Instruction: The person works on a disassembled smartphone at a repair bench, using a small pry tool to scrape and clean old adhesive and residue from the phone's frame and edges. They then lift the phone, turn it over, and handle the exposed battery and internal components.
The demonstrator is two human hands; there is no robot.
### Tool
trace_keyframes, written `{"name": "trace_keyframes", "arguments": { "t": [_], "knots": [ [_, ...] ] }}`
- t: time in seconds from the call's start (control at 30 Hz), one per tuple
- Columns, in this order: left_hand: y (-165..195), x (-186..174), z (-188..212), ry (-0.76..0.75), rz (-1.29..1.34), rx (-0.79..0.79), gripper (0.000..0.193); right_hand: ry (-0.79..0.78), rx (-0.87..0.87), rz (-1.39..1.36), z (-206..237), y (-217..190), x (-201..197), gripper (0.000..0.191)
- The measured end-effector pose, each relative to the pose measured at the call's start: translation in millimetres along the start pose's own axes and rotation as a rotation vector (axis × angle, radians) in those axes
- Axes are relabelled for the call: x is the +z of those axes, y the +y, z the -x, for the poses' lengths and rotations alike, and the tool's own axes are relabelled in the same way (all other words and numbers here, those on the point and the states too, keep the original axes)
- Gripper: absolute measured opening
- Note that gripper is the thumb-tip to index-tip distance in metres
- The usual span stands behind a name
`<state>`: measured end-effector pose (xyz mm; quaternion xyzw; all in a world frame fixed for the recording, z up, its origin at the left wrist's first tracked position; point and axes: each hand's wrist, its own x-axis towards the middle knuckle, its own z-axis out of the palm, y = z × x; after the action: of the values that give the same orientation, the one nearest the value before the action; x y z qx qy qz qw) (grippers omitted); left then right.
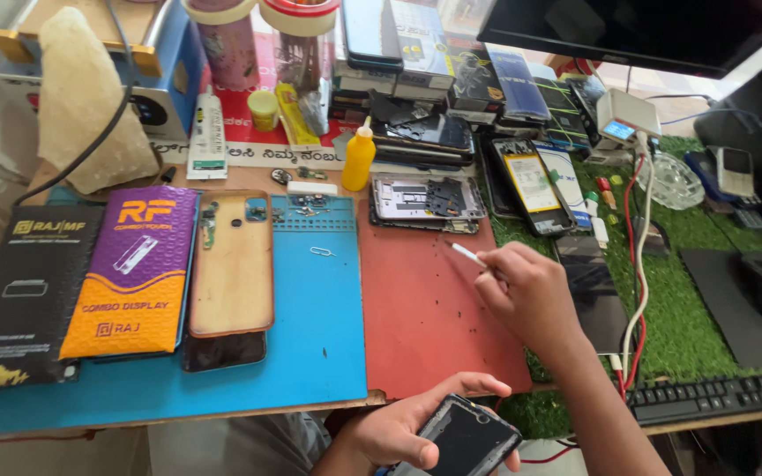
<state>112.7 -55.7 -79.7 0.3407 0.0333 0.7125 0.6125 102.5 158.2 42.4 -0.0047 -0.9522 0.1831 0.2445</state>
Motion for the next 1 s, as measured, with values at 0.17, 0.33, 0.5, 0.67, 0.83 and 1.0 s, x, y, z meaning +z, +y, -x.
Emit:
{"name": "trace_keyframes", "arguments": {
  "t": [0.17, 0.33, 0.5, 0.67, 0.83, 1.0],
  "knots": [
    [2, 2, 1, 0.007, -0.051, 0.013, 0.112, -0.075, -0.031, 0.011, -5, 4, -2, 0.017],
    [3, 9, -3, 0.061, -0.043, 0.041, 0.110, -0.049, -0.064, -0.049, -8, 7, 2, 0.018],
    [12, 29, -12, 0.114, -0.111, 0.093, 0.103, -0.187, -0.099, -0.130, -12, 4, 3, 0.018],
    [37, 60, -23, 0.263, -0.058, 0.349, 0.081, -0.163, -0.263, -0.112, -31, 2, 12, 0.019],
    [91, 71, -20, 0.772, -0.069, 0.603, 0.072, -0.254, -0.295, -0.241, -43, 1, 25, 0.019],
    [154, 60, -16, 0.916, -0.271, 0.605, 0.066, -0.221, -0.347, -0.216, -52, 3, 34, 0.019]
  ]
}}
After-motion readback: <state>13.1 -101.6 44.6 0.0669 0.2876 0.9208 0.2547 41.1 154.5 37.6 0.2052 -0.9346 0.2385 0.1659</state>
